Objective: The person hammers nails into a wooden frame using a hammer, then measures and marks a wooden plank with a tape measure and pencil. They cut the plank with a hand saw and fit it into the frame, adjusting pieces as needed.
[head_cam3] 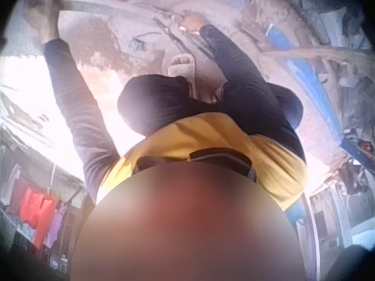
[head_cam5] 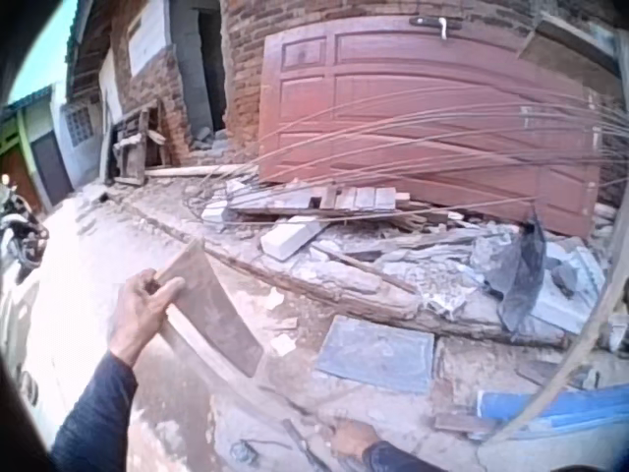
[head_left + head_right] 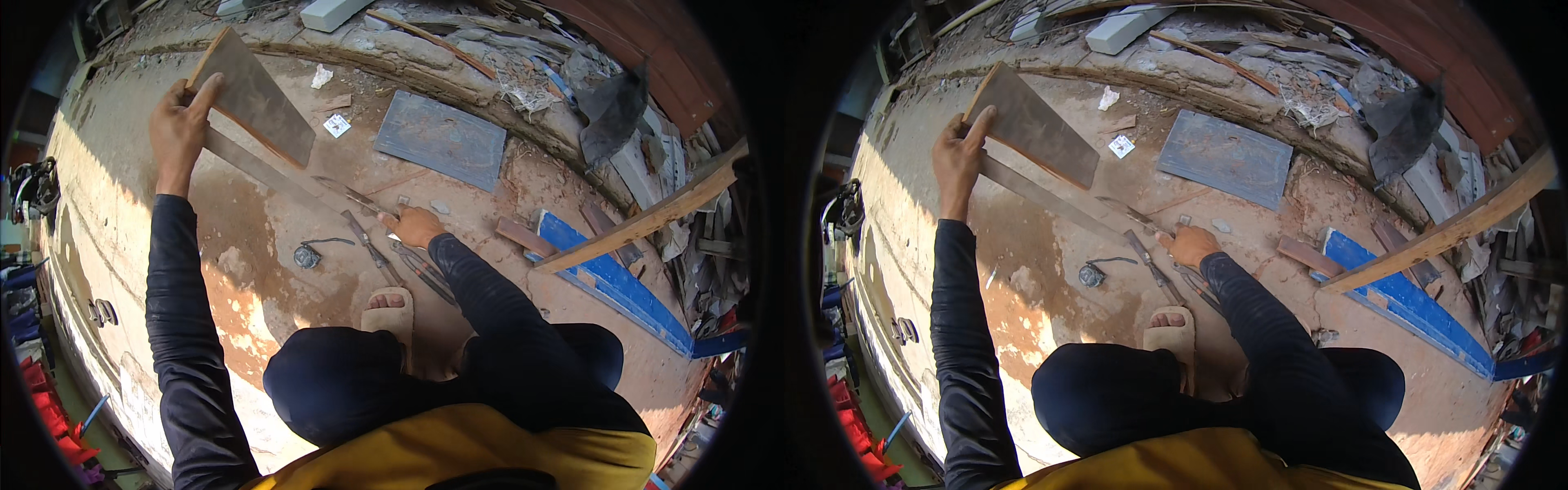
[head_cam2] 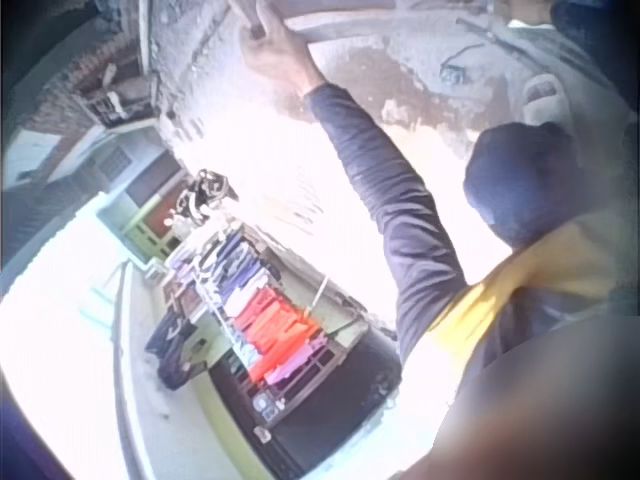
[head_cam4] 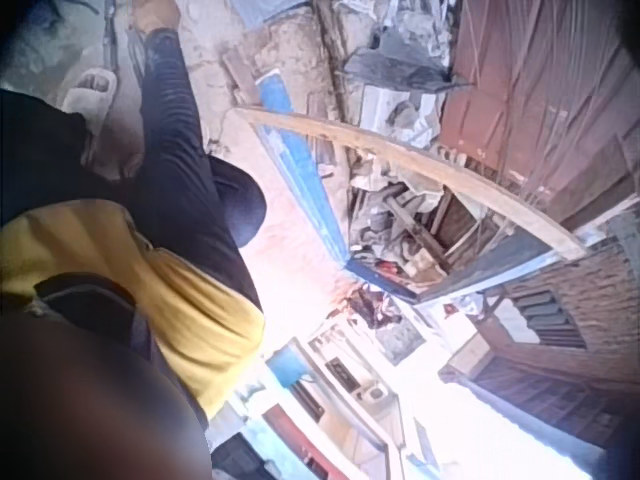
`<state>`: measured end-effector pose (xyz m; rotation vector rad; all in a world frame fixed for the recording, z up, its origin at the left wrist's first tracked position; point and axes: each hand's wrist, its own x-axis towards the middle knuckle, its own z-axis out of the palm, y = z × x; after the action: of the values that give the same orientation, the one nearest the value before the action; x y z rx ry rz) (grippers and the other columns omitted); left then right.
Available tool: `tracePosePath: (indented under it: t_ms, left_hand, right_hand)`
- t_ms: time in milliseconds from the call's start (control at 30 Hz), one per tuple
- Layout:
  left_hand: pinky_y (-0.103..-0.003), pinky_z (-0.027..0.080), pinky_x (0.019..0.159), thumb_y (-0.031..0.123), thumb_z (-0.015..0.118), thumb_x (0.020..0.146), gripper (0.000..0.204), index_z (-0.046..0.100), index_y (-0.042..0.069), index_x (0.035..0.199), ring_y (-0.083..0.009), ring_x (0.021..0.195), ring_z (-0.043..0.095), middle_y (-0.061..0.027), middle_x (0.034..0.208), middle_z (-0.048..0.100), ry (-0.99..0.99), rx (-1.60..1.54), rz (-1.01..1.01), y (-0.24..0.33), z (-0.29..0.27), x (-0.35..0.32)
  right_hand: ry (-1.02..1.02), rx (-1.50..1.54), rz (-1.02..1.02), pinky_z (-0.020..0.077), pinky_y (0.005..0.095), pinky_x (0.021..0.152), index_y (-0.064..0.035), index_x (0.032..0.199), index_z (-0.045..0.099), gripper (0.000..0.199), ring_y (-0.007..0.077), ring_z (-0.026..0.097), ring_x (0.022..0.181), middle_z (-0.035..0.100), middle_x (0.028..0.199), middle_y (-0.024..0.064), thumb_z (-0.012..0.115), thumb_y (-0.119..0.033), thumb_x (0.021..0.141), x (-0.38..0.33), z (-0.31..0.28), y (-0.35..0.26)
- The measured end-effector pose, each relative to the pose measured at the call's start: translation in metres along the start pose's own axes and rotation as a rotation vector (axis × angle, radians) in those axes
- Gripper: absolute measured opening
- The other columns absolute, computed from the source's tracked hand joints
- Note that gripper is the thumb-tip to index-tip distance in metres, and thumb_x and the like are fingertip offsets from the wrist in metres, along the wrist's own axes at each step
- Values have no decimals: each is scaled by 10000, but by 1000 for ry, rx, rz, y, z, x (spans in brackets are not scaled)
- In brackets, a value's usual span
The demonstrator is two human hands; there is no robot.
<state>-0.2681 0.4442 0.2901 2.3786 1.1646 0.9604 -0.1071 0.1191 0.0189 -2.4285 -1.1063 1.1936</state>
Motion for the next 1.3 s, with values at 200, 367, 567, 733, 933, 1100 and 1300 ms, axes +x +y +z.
tracePosePath:
  t_ms: [200,367,567,733,933,1100,1300]
  left_hand:
    - [-230,431,641,442,853,938,449,797,29,1104,-64,696,564,9,799,670,66,-38,146,35,-48,32]
    - [-224,376,594,253,847,950,236,749,41,988,-37,674,507,62,774,617,-348,-301,275,92,-34,11]
    - [-215,379,561,324,902,857,345,677,68,907,-38,665,505,49,780,573,-459,-609,412,128,9,6]
    - [-215,354,535,467,868,909,424,669,92,909,-35,603,466,56,686,514,-147,-498,83,113,57,60]
    - [-288,355,557,569,781,961,531,670,77,797,-80,590,452,29,678,559,225,-546,-113,88,152,147]
    - [-415,597,822,511,679,1033,594,652,-74,1133,-256,872,710,-162,1024,702,266,-1077,-313,173,226,200]
    - [-594,284,1286,774,654,909,1161,214,53,1706,-389,1633,205,-272,1742,215,-714,-608,296,283,295,35]
  right_hand:
    - [-79,74,118,456,539,1145,39,1526,494,868,459,572,1375,607,1463,306,508,-676,1034,-32,-11,43]
    - [745,449,-357,384,526,1224,-7,1601,423,981,423,416,1511,419,1633,277,708,-674,941,-37,-84,-11]
    - [1,656,-559,542,431,948,-16,1301,673,594,297,691,1144,734,1219,198,776,-499,971,-89,-202,6]
    - [244,315,-374,537,499,822,-8,1158,604,455,394,706,952,715,1026,239,638,-451,1066,-196,-211,85]
    - [299,168,-63,543,544,811,-3,1179,564,450,489,701,929,711,984,281,592,-439,1073,-308,-180,159]
    - [448,333,150,563,493,813,-7,1199,586,382,462,709,902,711,971,255,622,-365,1072,-374,-158,186]
    - [675,749,271,502,350,890,-27,1222,645,342,207,648,963,699,991,78,649,-338,1081,-425,-96,213]
